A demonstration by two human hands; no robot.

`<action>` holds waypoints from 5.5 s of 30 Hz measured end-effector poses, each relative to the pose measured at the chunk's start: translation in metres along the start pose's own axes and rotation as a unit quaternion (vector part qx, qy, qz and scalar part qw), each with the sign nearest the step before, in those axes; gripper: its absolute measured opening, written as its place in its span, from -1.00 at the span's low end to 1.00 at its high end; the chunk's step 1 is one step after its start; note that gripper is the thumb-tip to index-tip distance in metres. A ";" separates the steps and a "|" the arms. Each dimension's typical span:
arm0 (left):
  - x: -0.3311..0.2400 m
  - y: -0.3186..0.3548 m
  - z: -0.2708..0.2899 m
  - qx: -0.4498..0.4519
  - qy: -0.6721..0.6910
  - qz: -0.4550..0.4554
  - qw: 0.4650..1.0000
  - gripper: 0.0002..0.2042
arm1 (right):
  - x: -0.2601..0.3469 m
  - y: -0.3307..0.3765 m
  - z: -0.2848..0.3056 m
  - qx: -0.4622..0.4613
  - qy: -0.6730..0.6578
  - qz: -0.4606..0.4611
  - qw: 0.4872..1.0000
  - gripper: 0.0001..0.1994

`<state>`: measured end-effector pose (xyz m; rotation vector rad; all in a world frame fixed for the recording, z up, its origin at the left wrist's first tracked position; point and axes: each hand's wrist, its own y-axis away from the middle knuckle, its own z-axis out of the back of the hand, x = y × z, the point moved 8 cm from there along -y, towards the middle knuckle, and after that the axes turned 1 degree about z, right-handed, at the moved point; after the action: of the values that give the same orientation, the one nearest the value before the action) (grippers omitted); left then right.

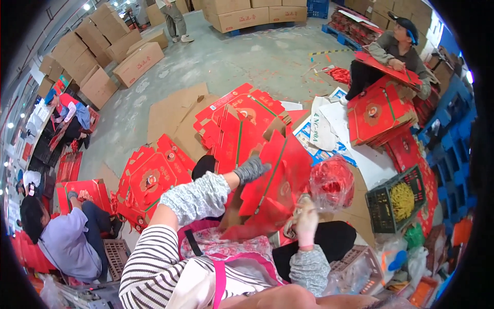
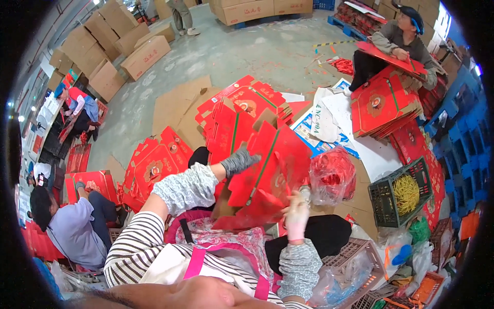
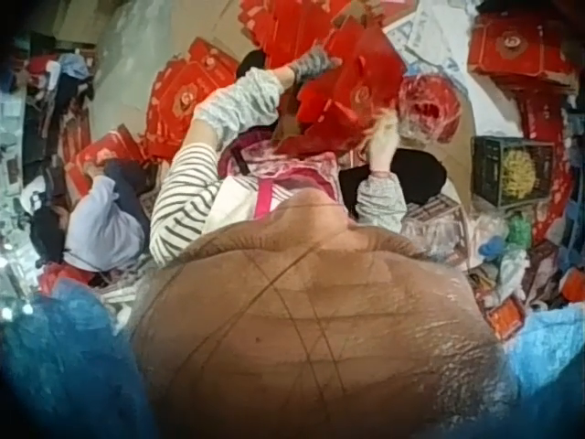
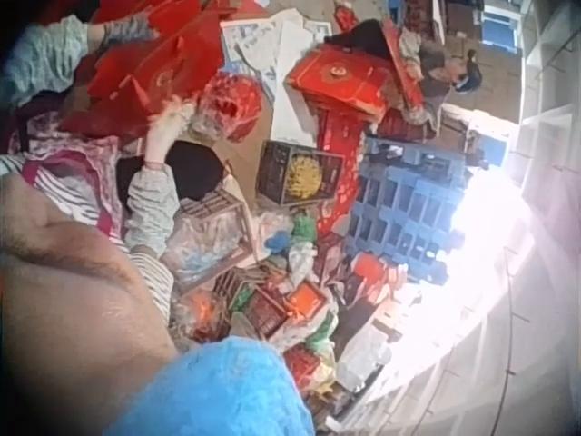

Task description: Assembling red cardboard gift boxes by folding them and attaching handles.

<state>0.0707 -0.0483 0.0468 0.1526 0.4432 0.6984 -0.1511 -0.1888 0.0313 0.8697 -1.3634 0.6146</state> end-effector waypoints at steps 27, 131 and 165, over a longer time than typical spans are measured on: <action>-0.029 0.064 0.046 -0.062 -0.170 -0.423 0.888 -0.67 | 0.080 -0.079 0.093 -0.159 -0.139 -0.034 0.977 -0.52; -0.044 -0.018 0.004 -0.209 0.234 -0.226 0.922 -0.69 | 0.097 -0.072 -0.075 0.051 0.434 0.236 0.868 -0.78; -0.037 0.029 0.015 -0.178 0.234 -0.214 0.931 -0.68 | 0.088 -0.052 0.020 0.092 -0.165 -0.039 0.981 -0.86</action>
<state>0.0349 -0.0503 0.0809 -0.4549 0.7687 0.3653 -0.1087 -0.2440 0.1084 1.2097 -1.5773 0.5591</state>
